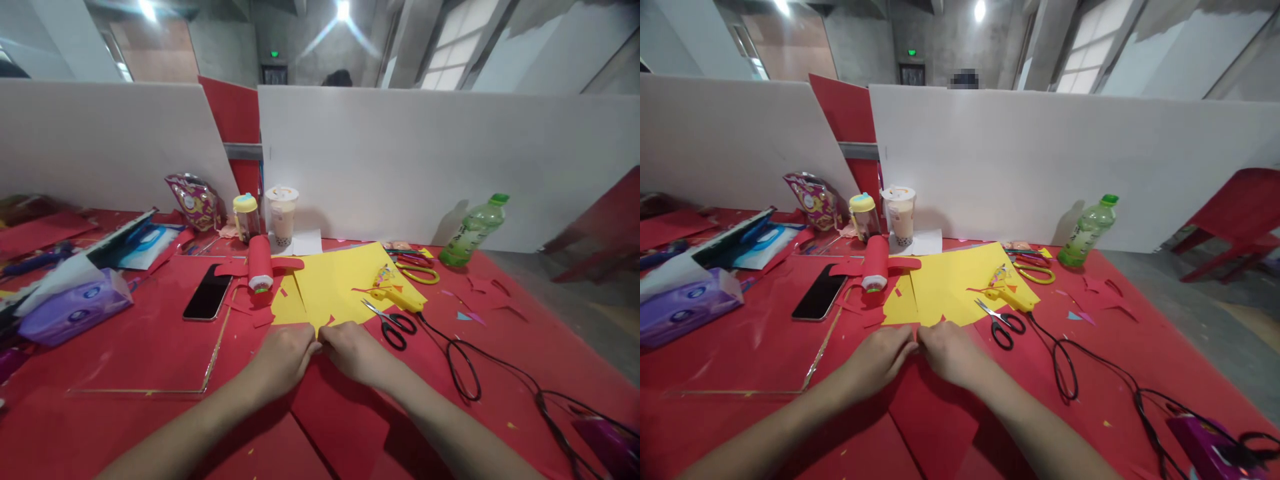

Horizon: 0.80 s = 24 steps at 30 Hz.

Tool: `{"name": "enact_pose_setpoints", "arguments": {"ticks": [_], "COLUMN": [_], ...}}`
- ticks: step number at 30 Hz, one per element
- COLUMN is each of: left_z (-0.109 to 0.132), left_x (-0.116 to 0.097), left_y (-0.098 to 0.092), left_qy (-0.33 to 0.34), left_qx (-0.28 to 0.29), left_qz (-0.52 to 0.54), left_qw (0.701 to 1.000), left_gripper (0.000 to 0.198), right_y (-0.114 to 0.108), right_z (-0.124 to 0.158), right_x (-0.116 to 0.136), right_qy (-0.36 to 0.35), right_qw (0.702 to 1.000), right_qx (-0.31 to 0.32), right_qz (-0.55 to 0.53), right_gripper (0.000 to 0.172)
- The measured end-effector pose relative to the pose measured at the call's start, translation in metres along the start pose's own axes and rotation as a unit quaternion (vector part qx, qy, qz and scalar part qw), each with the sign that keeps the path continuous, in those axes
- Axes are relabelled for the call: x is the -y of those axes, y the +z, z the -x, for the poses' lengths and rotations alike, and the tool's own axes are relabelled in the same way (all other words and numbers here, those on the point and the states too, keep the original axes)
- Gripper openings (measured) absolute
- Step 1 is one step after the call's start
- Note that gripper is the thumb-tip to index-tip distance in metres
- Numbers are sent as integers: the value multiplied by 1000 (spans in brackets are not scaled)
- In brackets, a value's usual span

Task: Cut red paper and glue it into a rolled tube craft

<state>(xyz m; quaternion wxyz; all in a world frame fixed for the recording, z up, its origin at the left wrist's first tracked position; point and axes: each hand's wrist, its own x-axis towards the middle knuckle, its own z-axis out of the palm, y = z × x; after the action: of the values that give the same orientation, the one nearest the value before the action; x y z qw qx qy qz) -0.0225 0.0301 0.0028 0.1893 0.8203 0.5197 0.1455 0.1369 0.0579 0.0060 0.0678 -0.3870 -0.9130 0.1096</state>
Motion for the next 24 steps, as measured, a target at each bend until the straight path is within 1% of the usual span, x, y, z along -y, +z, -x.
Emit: {"name": "enact_pose_setpoints", "arguments": {"ticks": [2,5,7,9,12,16,18,20,22,23,24], "left_z": [0,-1,-2,-4,-8,-12,-12,-12,-14,-16,-18], "left_x": [1,3,5,9,19,33,37,37,33,30,27], "left_y": [3,2,-1,-7,-22,-52,-66,-76,-79,-78,-76], "left_qy": [20,39,28,0,-29,-41,-67,-88,-82,-73,-64], "left_qx": [-18,-47,-50,-62,-111,-176,-205,-217,-200,-184,-163], "left_qz": [-30,-54,-43,-18,4,-2,1,-2,8,17,33], "left_qw": [999,997,997,998,993,983,976,972,976,980,984], "left_gripper": [21,21,21,20,19,15,15,17,18,17,17], "right_y": [-5,-14,-18,-22,-23,-27,-34,-43,-52,-55,-56], "right_z": [0,-3,-6,-7,-5,5,8,10,11,10,10], "right_x": [1,4,4,2,-8,-30,-42,-50,-51,-50,-47], "right_qy": [5,34,51,61,89,117,137,163,178,166,137], "right_qw": [1000,998,993,986,973,954,951,948,934,931,933], "right_qx": [5,15,11,8,13,20,-1,-42,-81,-94,-101], "right_qz": [-8,-56,-103,-152,-211,-276,-279,-271,-297,-311,-318], "right_gripper": [17,18,16,11,9,8,10,13,11,8,10]}}
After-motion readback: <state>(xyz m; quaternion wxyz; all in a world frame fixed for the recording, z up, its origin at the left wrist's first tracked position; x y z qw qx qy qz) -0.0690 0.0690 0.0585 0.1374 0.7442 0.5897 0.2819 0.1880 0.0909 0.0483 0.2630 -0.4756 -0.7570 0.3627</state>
